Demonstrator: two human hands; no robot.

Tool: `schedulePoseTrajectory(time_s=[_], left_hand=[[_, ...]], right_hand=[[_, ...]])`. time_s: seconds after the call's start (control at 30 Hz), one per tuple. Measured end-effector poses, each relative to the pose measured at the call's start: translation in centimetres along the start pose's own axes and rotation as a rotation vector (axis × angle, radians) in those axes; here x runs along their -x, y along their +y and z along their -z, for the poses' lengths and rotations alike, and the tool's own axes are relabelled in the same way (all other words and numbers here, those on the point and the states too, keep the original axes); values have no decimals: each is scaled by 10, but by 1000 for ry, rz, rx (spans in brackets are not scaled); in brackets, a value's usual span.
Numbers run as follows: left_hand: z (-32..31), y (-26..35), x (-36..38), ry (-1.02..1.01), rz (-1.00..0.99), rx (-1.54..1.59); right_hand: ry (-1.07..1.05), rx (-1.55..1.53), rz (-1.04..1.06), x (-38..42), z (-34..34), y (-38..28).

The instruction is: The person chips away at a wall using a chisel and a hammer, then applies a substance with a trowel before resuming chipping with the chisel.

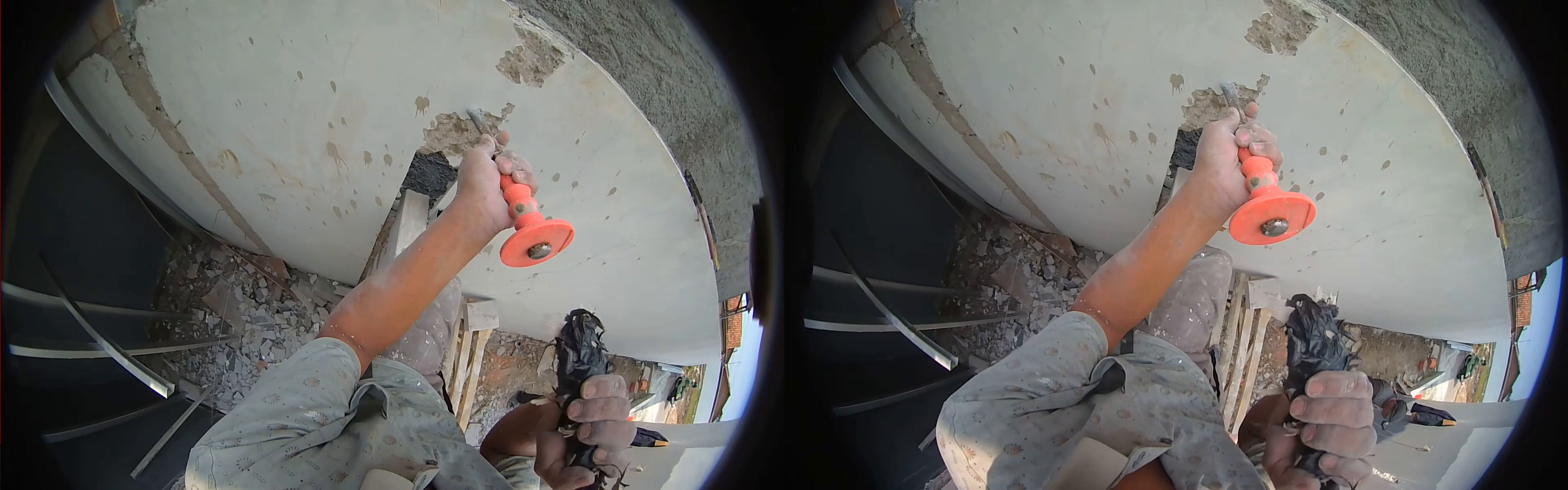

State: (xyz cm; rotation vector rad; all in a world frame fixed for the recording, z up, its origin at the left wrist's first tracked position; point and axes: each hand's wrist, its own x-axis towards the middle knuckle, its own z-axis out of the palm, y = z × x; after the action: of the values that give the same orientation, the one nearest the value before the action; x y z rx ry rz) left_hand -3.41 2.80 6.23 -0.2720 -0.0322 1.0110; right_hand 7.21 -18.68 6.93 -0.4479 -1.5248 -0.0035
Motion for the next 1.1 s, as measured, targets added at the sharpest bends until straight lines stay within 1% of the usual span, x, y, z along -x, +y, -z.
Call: schedulePoseTrajectory(time_s=[0.03,0.07,0.1,0.17,0.23,0.3,0.33,0.37,0.4,0.43,0.47,0.5,0.53,0.57,0.6,0.63,0.67,0.73,0.77,0.8,0.83,0.87,0.93,1.0,1.03,1.07,1.1], left_hand=[[-2,0,1,-3,6,11],[-2,0,2,-2,-6,7],[-2,-1,0,-6,-16,-2],[-5,-4,-6,-20,-14,-11],[0,-4,-9,-12,-8,25],[-8,-8,-7,37,-25,28],[-14,-8,-6,58,-39,31],[-16,-8,-8,58,-39,33],[-19,-9,-6,61,-40,37],[-22,-9,-4,64,-40,41],[-24,-13,0,93,-67,18],[-24,-13,0,107,-70,26],[-26,-13,0,114,-73,31],[-29,-15,1,120,-72,33],[-24,-14,-1,96,-59,56],[-15,-11,-5,72,-42,74],[-15,-6,-15,27,-30,88],[-27,-9,-7,78,-57,35],[-29,-10,-3,115,-73,12],[-29,-11,-5,117,-70,16],[-30,-12,-4,115,-72,21],[-31,-13,-3,113,-71,28],[-31,-14,-5,114,-73,45],[-30,-15,-4,123,-73,48],[-30,-14,-5,118,-84,36],[-29,-14,-7,112,-91,22],[-25,-15,-8,104,-98,9]], right_hand=[[11,0,-24,12,-3,10],[-16,-105,-218,12,-29,31],[-309,233,-933,18,-17,24],[-224,250,-913,32,-5,27],[-209,252,-907,23,7,11],[52,-29,-661,4,-1,-7],[82,-29,-478,-12,-6,-17],[34,-144,-300,-28,3,-19],[72,-251,-103,-42,3,-24],[74,-249,35,-51,5,-21],[102,-202,93,-50,2,-14],[132,-177,97,-44,-9,-2],[136,-197,-59,-33,-25,15],[120,-199,-322,-23,-31,24],[116,20,-699,-19,-22,23],[31,208,-1078,-15,-14,22],[98,181,-1014,-17,-10,23],[211,144,-945,-13,-3,14],[204,48,-772,-21,6,5],[146,-54,-649,-30,11,-5],[123,-105,-465,-40,16,-12],[99,-130,-236,-53,17,-17],[135,-126,-58,-60,14,-17],[155,-100,105,-54,-13,-1],[187,-170,-234,-41,-39,13],[23,177,-746,-15,-20,30],[-12,167,-995,-3,-4,34]])
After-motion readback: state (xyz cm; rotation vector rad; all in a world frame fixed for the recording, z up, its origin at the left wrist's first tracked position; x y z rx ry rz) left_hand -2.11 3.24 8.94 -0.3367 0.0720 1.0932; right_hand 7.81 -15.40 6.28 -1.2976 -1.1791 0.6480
